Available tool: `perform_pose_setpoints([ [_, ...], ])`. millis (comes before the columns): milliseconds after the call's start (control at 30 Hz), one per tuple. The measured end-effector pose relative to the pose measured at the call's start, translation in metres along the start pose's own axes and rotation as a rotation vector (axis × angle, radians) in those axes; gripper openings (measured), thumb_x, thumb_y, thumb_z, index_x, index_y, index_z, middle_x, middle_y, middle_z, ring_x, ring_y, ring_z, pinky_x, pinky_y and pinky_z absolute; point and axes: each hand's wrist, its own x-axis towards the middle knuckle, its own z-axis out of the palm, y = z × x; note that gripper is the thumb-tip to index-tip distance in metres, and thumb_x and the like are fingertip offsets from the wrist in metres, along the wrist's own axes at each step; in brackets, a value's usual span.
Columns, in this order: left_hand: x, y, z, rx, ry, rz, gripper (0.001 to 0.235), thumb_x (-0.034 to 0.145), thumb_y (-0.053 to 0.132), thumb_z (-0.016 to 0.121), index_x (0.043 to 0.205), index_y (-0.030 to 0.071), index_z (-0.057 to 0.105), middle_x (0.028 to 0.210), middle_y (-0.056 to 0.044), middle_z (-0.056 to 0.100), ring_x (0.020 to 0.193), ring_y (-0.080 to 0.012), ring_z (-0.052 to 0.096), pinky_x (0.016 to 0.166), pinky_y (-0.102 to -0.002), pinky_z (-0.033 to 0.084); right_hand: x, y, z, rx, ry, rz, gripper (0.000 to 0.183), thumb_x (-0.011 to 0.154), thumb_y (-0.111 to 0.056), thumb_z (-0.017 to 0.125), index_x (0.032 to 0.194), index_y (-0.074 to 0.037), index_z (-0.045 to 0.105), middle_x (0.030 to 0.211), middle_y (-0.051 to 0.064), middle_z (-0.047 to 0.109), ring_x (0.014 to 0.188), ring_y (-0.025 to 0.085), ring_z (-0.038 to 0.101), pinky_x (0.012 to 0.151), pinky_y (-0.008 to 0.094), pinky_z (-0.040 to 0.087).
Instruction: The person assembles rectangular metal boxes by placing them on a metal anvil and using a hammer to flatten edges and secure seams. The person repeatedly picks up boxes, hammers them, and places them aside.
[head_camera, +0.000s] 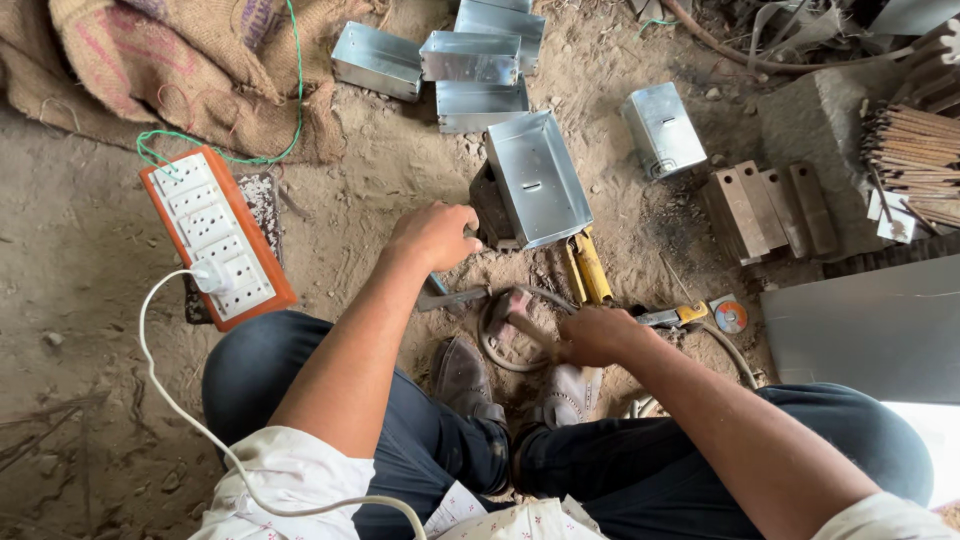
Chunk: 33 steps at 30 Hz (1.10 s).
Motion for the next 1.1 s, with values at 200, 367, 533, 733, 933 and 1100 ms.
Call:
perform_pose_setpoints([
  [200, -0.009, 0.009, -0.01, -0.01, -0.007, -0.001, 0.043, 0.092, 0.044, 0.071, 0.131, 0.026, 0.066, 0.127, -0.004, 0.07, 0.123, -0.0256, 0.063, 0.106, -0.046, 0.049, -0.024, -0.011, -0.027, -0.037, 0.33, -0.119, 0.051, 0.089, -0.057, 0.068, 0.122, -0.018, 0.067, 0.109, 0.005, 0.072, 0.092, 0.019, 0.068, 0.082, 0.043, 0.061],
  [367, -0.015, 0.015, -0.017, -0.039, 0.038, 0.02, 0.043, 0.094, 0.043, 0.068, 0.133, 0.024, 0.064, 0.123, -0.001, 0.071, 0.117, -0.0214, 0.066, 0.104, -0.045, 0.051, -0.051, -0.005, -0.054, 0.104, 0.588, -0.088, 0.042, 0.107, -0.055, 0.053, 0.113, -0.017, 0.073, 0.099, 0.003, 0.079, 0.08, 0.013, 0.073, 0.071, 0.03, 0.065],
  [533, -0.016, 0.018, -0.015, -0.045, 0.014, 0.031, 0.044, 0.098, 0.042, 0.065, 0.136, 0.021, 0.061, 0.117, -0.002, 0.073, 0.109, -0.0196, 0.069, 0.102, -0.045, 0.052, -0.041, -0.002, -0.064, 0.438, 0.708, 0.025, 0.072, 0.097, -0.047, 0.062, 0.155, -0.018, 0.033, 0.107, 0.013, 0.076, 0.069, 0.023, 0.072, 0.061, 0.038, 0.061],
  [733, -0.005, 0.014, -0.001, -0.09, 0.161, 0.045, 0.049, 0.095, 0.053, 0.063, 0.128, 0.017, 0.066, 0.111, -0.002, 0.069, 0.096, -0.0204, 0.066, 0.088, -0.048, 0.053, -0.007, 0.015, -0.048, 0.381, 0.714, -0.144, 0.072, 0.088, -0.032, 0.07, 0.151, -0.012, 0.04, 0.121, 0.018, 0.071, 0.088, 0.027, 0.073, 0.075, 0.037, 0.06],
  [933, 0.008, 0.031, 0.036, -0.31, 0.008, -0.13, 0.068, 0.103, 0.07, 0.051, 0.103, 0.005, 0.071, 0.071, 0.002, 0.051, 0.057, -0.0114, 0.045, 0.048, -0.028, 0.036, -0.023, 0.0, -0.05, 0.303, 0.635, -0.374, 0.072, 0.091, -0.032, 0.074, 0.15, -0.01, 0.039, 0.117, 0.02, 0.072, 0.096, 0.026, 0.071, 0.084, 0.038, 0.058],
  [1100, 0.026, 0.025, 0.069, -0.36, 0.039, -0.111, 0.046, 0.097, 0.053, 0.06, 0.088, 0.009, 0.07, 0.064, -0.001, 0.06, 0.05, -0.0131, 0.052, 0.046, -0.032, 0.04, -0.06, -0.013, -0.071, 0.406, 0.411, -0.053, 0.079, 0.093, -0.04, 0.065, 0.16, -0.021, 0.027, 0.093, 0.014, 0.079, 0.075, 0.022, 0.074, 0.068, 0.036, 0.063],
])
